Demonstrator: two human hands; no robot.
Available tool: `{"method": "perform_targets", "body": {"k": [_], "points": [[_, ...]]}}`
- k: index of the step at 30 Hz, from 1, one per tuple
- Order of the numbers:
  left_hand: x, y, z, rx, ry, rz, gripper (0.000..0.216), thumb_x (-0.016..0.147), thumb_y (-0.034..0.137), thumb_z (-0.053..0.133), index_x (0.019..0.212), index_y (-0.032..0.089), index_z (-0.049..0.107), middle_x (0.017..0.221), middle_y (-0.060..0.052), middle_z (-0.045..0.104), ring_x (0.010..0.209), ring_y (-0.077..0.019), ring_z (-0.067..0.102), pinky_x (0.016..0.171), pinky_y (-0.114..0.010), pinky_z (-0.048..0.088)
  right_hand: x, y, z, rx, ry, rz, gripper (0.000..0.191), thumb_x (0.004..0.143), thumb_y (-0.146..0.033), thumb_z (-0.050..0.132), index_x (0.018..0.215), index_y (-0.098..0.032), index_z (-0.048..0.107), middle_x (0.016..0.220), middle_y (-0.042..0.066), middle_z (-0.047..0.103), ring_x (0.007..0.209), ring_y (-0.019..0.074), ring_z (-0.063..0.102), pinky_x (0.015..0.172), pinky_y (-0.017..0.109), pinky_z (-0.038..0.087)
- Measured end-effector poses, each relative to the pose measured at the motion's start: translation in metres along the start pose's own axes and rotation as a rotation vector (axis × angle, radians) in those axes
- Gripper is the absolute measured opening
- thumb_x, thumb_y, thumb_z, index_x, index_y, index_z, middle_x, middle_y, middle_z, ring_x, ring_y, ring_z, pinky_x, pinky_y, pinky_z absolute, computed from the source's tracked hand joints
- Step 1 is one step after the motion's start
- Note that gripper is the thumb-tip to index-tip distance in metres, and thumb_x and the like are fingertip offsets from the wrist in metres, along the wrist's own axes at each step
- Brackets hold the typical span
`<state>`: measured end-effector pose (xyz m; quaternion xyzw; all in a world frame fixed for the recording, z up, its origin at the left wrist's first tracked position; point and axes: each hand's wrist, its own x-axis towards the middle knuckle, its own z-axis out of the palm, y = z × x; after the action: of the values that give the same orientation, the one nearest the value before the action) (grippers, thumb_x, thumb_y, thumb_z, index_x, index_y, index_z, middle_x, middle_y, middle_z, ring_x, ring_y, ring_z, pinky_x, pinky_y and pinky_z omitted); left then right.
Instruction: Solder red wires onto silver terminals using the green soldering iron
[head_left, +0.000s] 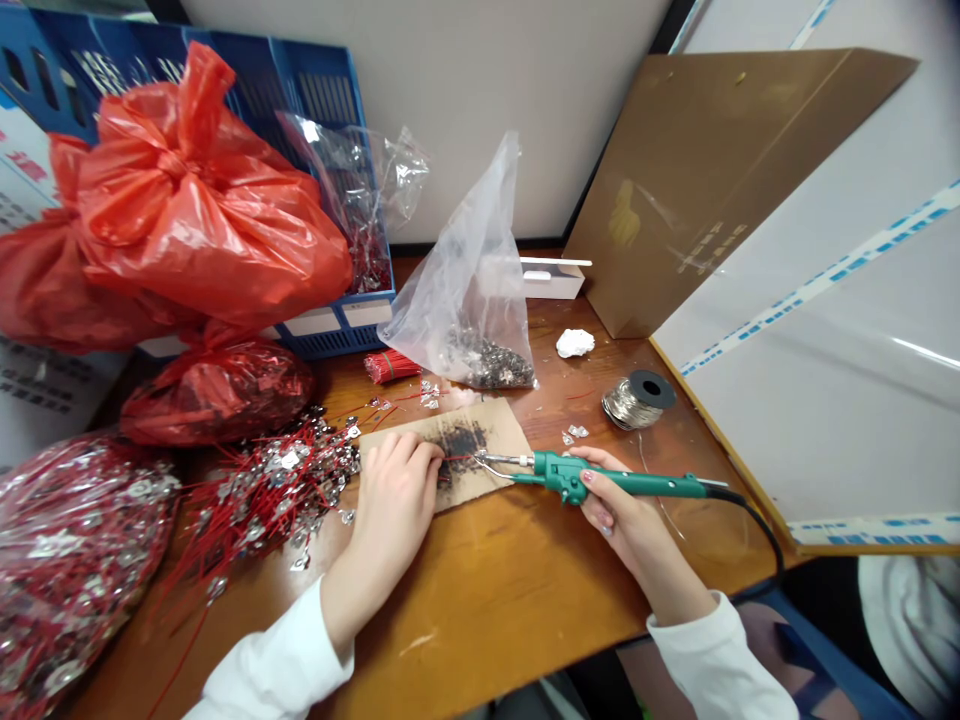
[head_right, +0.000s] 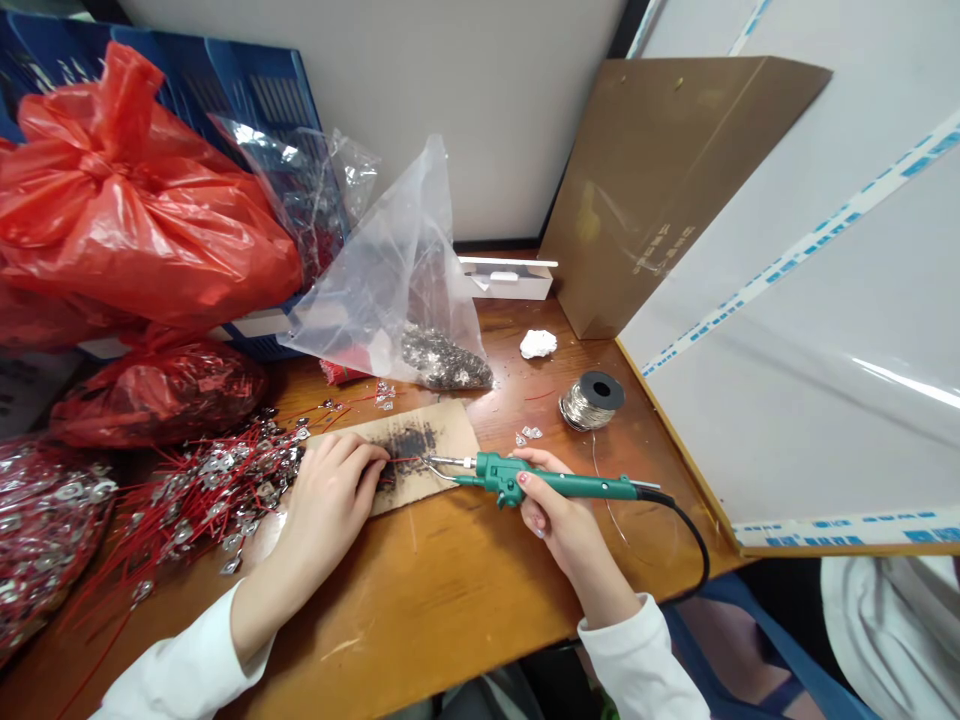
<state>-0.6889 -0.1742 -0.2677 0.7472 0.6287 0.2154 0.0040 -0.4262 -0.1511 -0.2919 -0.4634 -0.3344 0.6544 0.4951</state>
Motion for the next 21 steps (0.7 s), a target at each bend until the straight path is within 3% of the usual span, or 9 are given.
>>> {"method": "perform_targets", "body": {"k": [21], "points": [[0.0,-0.0013,0.002,0.011,0.008,0.006,0.024,0.098,0.022,0.04,0.088,0.019,0.061,0.091,-0.008,0.064,0.088,-0.0254,0.052,0.076,-0.039,0.041,-0.0004,-0.0024,0.0018,0.012,0.013,-0.003,0.034,0.069,-0.034,0.078,0.097,-0.02,0.066,0.052,-0.008,0.042,0.038,0.0025,0.023,0.038,0.02,0.016]]}}
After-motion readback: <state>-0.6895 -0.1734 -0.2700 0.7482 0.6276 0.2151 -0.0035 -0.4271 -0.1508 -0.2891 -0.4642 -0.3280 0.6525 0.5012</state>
